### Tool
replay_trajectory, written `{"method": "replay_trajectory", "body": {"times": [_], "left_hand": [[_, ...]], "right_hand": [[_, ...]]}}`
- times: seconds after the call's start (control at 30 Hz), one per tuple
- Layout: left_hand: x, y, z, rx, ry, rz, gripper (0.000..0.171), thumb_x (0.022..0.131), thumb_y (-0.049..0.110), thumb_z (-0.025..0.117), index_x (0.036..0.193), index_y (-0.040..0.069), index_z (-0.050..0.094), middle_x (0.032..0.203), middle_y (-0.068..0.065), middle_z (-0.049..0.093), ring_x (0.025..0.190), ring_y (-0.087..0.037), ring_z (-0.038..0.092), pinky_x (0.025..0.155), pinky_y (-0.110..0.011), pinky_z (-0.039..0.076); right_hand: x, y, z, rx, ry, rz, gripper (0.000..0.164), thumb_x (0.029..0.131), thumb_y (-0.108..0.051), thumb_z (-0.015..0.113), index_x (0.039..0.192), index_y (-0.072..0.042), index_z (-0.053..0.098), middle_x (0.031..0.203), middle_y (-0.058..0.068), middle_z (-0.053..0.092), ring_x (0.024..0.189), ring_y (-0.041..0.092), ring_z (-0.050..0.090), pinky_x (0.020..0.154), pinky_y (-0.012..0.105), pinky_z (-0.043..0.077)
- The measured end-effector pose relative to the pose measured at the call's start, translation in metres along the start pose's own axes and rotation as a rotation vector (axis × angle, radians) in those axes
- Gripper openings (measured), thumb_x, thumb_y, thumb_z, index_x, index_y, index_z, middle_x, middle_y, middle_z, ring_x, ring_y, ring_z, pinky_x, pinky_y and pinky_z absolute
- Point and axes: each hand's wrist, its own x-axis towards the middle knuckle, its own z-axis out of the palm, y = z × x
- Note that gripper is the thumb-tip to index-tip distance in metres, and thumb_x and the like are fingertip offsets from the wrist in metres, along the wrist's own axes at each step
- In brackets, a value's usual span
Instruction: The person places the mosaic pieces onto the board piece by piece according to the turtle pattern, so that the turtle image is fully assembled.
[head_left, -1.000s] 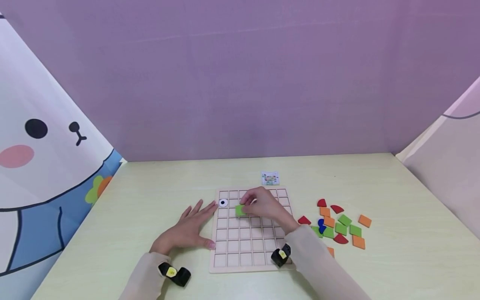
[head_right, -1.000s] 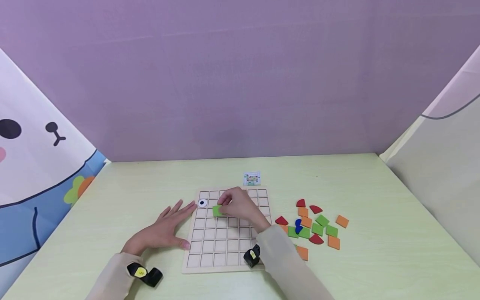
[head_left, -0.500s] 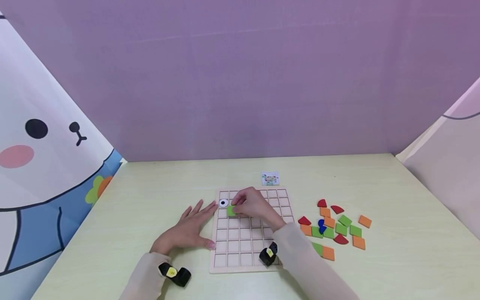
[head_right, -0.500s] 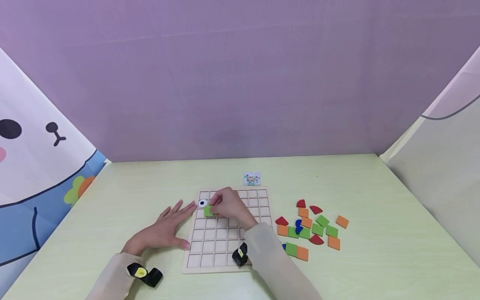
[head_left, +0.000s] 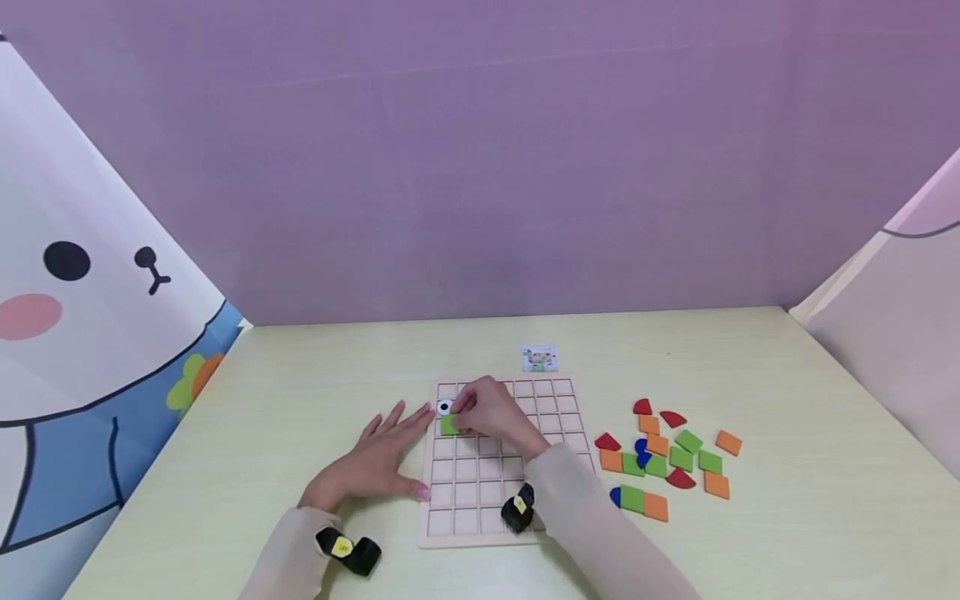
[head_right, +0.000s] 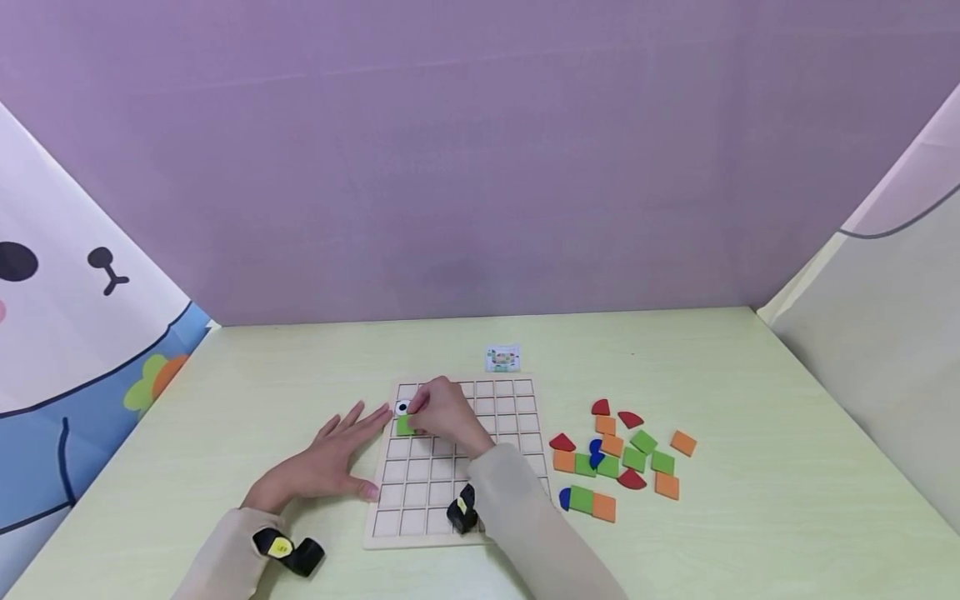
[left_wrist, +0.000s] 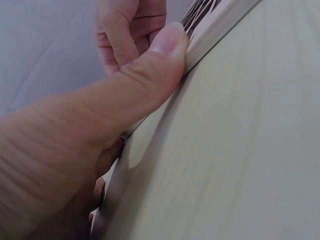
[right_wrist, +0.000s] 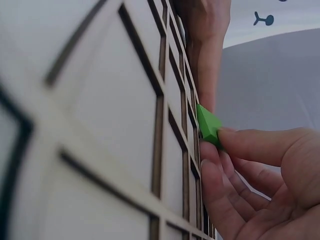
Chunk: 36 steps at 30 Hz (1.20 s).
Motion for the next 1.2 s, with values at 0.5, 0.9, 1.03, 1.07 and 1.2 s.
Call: {"method": "replay_trajectory", "body": {"times": [0.5, 0.9, 1.03, 1.07, 1.2], "left_hand": [[0.0011, -0.0021, 0.001, 0.014, 0.0, -0.001, 0.109, 0.069, 0.057, 0.075, 0.152, 0.008, 0.022, 0.159, -0.01, 0.019, 0.146, -0.044, 0.0, 0.113, -0.064, 0.001], [0.0006, -0.0019, 0.0008, 0.003, -0.005, -0.012, 0.109, 0.07, 0.058, 0.074, 0.152, 0.01, 0.021, 0.16, -0.009, 0.018, 0.146, -0.043, 0.0, 0.114, -0.064, 0.0], [0.001, -0.0026, 0.0013, 0.003, -0.004, -0.012, 0.109, 0.07, 0.058, 0.074, 0.152, 0.01, 0.021, 0.16, -0.009, 0.018, 0.146, -0.043, 0.0, 0.114, -0.064, 0.0], [0.0012, -0.003, 0.0014, 0.004, -0.003, -0.009, 0.11, 0.07, 0.058, 0.074, 0.152, 0.009, 0.021, 0.16, -0.009, 0.018, 0.146, -0.043, 0.0, 0.114, -0.064, 0.0], [0.0014, -0.0031, 0.0016, 0.003, 0.0, -0.001, 0.109, 0.069, 0.056, 0.075, 0.152, 0.008, 0.022, 0.159, -0.01, 0.018, 0.146, -0.043, 0.0, 0.113, -0.064, 0.001]], "right_hand": [[0.0041, -0.0023, 0.0062, -0.105, 0.017, 0.013, 0.003, 0.079, -0.002, 0.073, 0.08, -0.002, 0.071, 0.07, 0.003, 0.066, 0.058, 0.011, 0.06, 0.055, 0.019, 0.049], [0.0068, -0.0041, 0.0099, -0.149, 0.029, 0.012, 0.006, 0.076, 0.0, 0.075, 0.078, -0.003, 0.07, 0.069, 0.003, 0.065, 0.058, 0.01, 0.057, 0.055, 0.018, 0.047], [0.0063, -0.0046, 0.0091, -0.172, 0.027, 0.019, 0.007, 0.076, -0.001, 0.075, 0.079, -0.005, 0.07, 0.069, 0.002, 0.065, 0.059, 0.01, 0.055, 0.057, 0.019, 0.046], [0.0059, -0.0049, 0.0086, -0.176, 0.027, 0.022, 0.007, 0.075, -0.001, 0.076, 0.079, -0.005, 0.07, 0.07, 0.001, 0.065, 0.06, 0.01, 0.055, 0.057, 0.019, 0.046], [0.0025, -0.0068, 0.0041, -0.178, 0.017, 0.01, 0.007, 0.075, 0.0, 0.074, 0.079, -0.005, 0.071, 0.07, 0.001, 0.065, 0.061, 0.011, 0.054, 0.058, 0.02, 0.045]]}}
